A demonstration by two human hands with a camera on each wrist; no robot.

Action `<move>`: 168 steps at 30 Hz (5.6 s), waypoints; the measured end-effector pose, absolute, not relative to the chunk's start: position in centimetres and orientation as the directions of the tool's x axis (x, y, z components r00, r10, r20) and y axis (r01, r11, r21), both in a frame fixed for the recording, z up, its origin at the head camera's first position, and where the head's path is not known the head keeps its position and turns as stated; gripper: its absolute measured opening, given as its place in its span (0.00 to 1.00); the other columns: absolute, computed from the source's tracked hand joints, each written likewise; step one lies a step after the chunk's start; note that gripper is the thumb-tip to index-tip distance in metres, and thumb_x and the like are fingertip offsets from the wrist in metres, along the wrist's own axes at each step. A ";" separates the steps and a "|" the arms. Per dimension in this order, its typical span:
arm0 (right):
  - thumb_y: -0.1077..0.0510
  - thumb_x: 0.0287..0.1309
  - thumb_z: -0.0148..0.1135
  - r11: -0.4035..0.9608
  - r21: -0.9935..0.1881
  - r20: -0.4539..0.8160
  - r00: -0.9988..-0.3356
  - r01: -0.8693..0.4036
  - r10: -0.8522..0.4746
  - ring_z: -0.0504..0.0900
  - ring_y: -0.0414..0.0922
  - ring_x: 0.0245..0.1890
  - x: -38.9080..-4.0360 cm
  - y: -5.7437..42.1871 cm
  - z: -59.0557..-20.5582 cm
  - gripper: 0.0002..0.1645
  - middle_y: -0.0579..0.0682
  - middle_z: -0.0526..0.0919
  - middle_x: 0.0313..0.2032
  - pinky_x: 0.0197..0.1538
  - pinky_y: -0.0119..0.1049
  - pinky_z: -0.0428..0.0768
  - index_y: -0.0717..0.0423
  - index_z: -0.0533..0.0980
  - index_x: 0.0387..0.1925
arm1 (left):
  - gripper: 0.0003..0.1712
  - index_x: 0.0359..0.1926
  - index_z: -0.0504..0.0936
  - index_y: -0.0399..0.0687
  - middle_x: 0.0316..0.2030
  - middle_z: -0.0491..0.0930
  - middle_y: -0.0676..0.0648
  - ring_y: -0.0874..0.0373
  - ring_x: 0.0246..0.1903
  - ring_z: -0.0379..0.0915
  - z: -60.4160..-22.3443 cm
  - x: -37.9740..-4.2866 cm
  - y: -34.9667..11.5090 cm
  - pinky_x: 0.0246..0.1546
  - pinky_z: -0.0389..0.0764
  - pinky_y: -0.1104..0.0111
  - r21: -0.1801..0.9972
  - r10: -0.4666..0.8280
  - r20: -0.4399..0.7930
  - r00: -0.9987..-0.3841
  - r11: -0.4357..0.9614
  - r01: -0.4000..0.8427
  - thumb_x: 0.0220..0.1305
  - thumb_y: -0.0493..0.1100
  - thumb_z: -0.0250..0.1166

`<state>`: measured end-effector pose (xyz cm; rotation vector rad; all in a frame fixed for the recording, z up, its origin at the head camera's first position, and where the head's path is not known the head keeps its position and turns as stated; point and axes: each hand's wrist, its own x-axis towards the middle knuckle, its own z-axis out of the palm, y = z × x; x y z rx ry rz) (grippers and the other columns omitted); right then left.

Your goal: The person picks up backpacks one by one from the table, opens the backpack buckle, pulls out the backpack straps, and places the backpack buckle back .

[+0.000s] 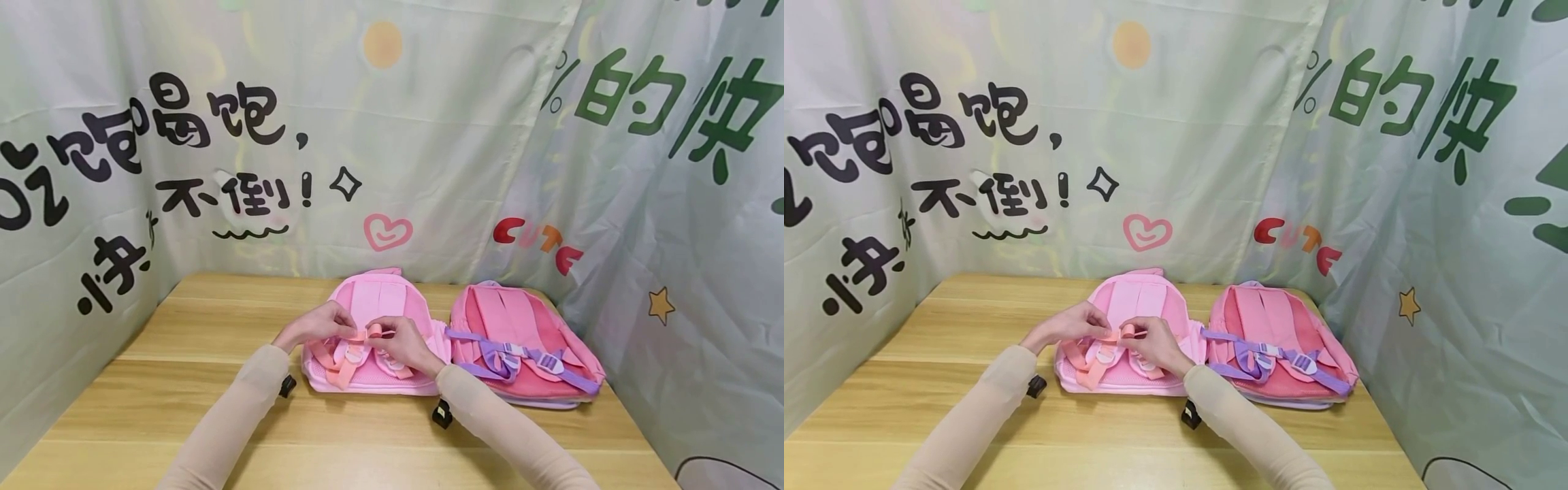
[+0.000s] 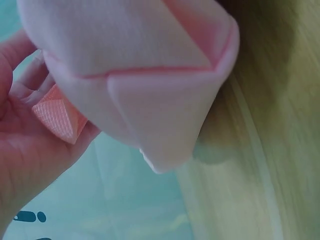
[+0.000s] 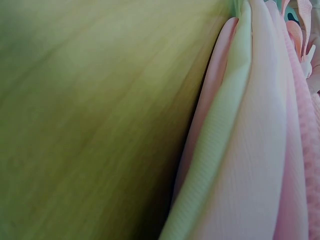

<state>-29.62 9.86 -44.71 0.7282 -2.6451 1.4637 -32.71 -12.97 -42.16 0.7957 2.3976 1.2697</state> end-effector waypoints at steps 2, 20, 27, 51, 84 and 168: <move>0.56 0.51 0.74 0.439 -0.797 0.251 -0.889 -0.414 -0.383 0.86 0.42 0.41 -29.6 9.9 -44.7 0.15 0.46 0.87 0.36 0.43 0.29 0.82 0.52 0.84 0.43 | 0.06 0.36 0.86 0.38 0.27 0.83 0.51 0.62 0.25 0.70 -42.2 -32.7 -13.0 0.27 0.72 0.73 0.835 0.604 -0.010 -0.797 0.443 0.325 0.63 0.36 0.65; 0.57 0.51 0.74 0.436 -0.796 0.259 -0.888 -0.420 -0.381 0.85 0.38 0.38 -29.7 9.9 -44.8 0.13 0.45 0.85 0.33 0.40 0.28 0.82 0.49 0.84 0.40 | 0.07 0.38 0.86 0.37 0.29 0.85 0.49 0.62 0.29 0.73 -42.2 -32.7 -12.4 0.34 0.74 0.72 0.846 0.631 0.003 -0.776 0.412 0.338 0.63 0.36 0.64; 0.56 0.51 0.75 0.451 -0.790 0.249 -0.890 -0.415 -0.383 0.85 0.39 0.39 -29.7 10.0 -44.8 0.15 0.44 0.86 0.35 0.42 0.28 0.81 0.51 0.84 0.42 | 0.07 0.39 0.87 0.40 0.29 0.84 0.48 0.60 0.23 0.70 -42.3 -32.7 -13.1 0.24 0.72 0.72 0.848 0.612 -0.024 -0.790 0.432 0.309 0.64 0.39 0.65; 0.53 0.50 0.75 0.475 -0.778 0.244 -0.894 -0.412 -0.376 0.84 0.36 0.35 -29.6 10.1 -44.9 0.16 0.43 0.86 0.33 0.41 0.29 0.81 0.50 0.84 0.43 | 0.06 0.40 0.86 0.42 0.29 0.84 0.49 0.61 0.19 0.68 -42.3 -32.7 -13.2 0.21 0.71 0.73 0.855 0.605 -0.044 -0.795 0.435 0.284 0.63 0.37 0.65; 0.56 0.52 0.74 0.455 -0.725 0.332 -0.841 -0.517 -0.426 0.79 0.34 0.35 -29.5 10.3 -44.8 0.14 0.41 0.86 0.41 0.41 0.28 0.78 0.44 0.82 0.42 | 0.06 0.38 0.88 0.39 0.32 0.88 0.46 0.61 0.32 0.80 -42.3 -32.7 -11.8 0.41 0.78 0.69 0.850 0.607 0.031 -0.794 0.402 0.340 0.61 0.37 0.68; 0.63 0.55 0.70 0.277 -0.913 0.226 -0.936 -0.301 -0.271 0.83 0.39 0.39 -30.1 13.3 -43.1 0.11 0.57 0.85 0.41 0.45 0.27 0.79 0.64 0.81 0.39 | 0.08 0.31 0.84 0.45 0.24 0.82 0.53 0.62 0.27 0.77 -42.3 -31.3 -10.0 0.36 0.77 0.69 0.747 0.545 0.076 -0.835 0.524 0.410 0.50 0.37 0.75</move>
